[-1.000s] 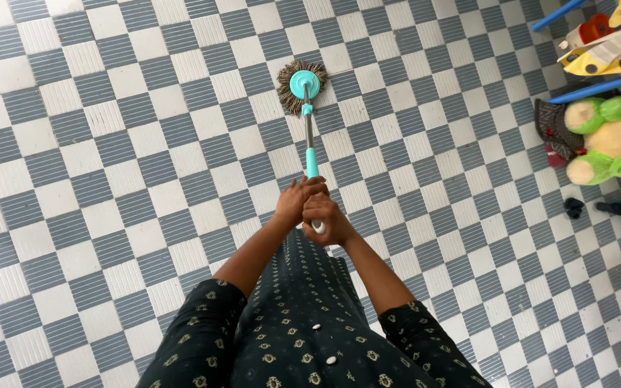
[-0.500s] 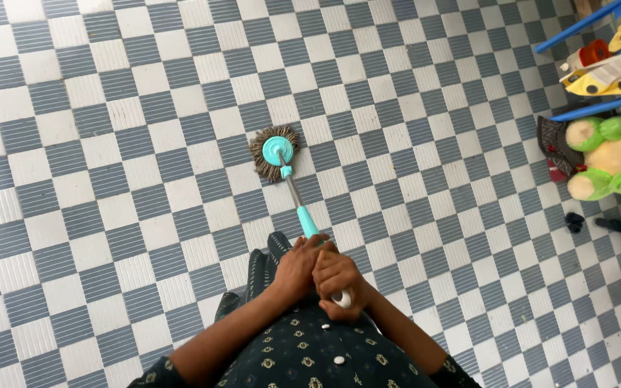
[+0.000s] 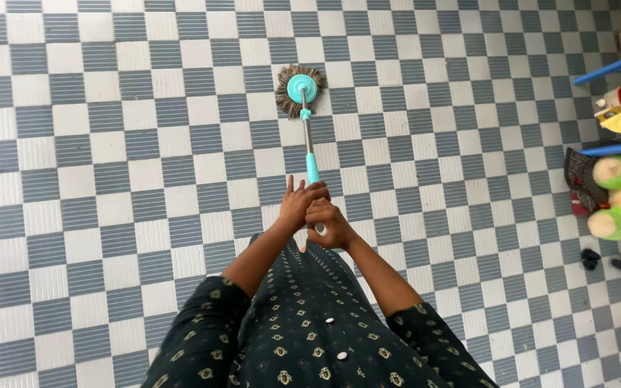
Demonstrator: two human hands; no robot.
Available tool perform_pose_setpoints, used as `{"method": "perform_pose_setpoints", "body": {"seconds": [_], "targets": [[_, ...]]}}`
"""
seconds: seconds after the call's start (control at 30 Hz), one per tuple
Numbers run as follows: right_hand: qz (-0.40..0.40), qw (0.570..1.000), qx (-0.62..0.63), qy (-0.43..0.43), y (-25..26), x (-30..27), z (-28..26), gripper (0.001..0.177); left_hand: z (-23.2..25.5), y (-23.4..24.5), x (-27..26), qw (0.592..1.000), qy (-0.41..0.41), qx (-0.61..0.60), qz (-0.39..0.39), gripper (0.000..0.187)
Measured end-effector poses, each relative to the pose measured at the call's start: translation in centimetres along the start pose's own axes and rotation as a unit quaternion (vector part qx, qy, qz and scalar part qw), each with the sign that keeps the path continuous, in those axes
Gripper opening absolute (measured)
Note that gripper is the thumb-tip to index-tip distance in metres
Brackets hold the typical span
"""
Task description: The person wrings out a spin mop in a pink bucket and then proceeds to mop a checkered tiled floor. The person moves the mop back and forth across the floor surface to clean it.
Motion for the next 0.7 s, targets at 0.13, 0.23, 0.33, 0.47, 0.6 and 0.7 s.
{"method": "perform_pose_setpoints", "body": {"seconds": [0.13, 0.23, 0.33, 0.47, 0.6, 0.7], "targets": [[-0.006, 0.999, 0.041, 0.014, 2.4, -1.1, -4.7, 0.013, 4.0, 1.8, -5.4, 0.994, -0.028, -0.071, 0.073, 0.032], [-0.014, 0.995, 0.096, 0.034, 4.5, -2.1, -9.2, 0.012, 8.0, 3.1, -10.5, 0.99, -0.016, -0.128, 0.058, 0.035], [-0.002, 0.985, 0.158, 0.073, 6.4, -1.9, -11.5, 0.009, 10.7, 4.9, -13.3, 0.985, -0.026, -0.161, 0.063, 0.027], [0.022, 0.983, 0.17, 0.067, 6.0, -0.8, -11.4, 0.009, 9.9, 5.1, -12.9, 0.977, -0.081, -0.163, 0.111, 0.023], [0.047, 0.986, 0.135, 0.088, 4.7, 0.8, -8.6, 0.008, 5.7, 2.3, -9.4, 0.975, -0.075, -0.155, 0.139, 0.028], [0.039, 0.995, 0.057, 0.075, 2.4, 2.1, -5.5, 0.006, 1.3, 0.8, -5.7, 0.972, -0.055, -0.13, 0.188, 0.032]]}}
Point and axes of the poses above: each hand's wrist, its own x-axis towards the middle knuckle, its own y-axis out of the back of the hand, z = x × y, the point moved 2 cm from there along x, towards the middle knuckle, and after that the axes turned 14 degrees about -x, right-handed, at the moved point
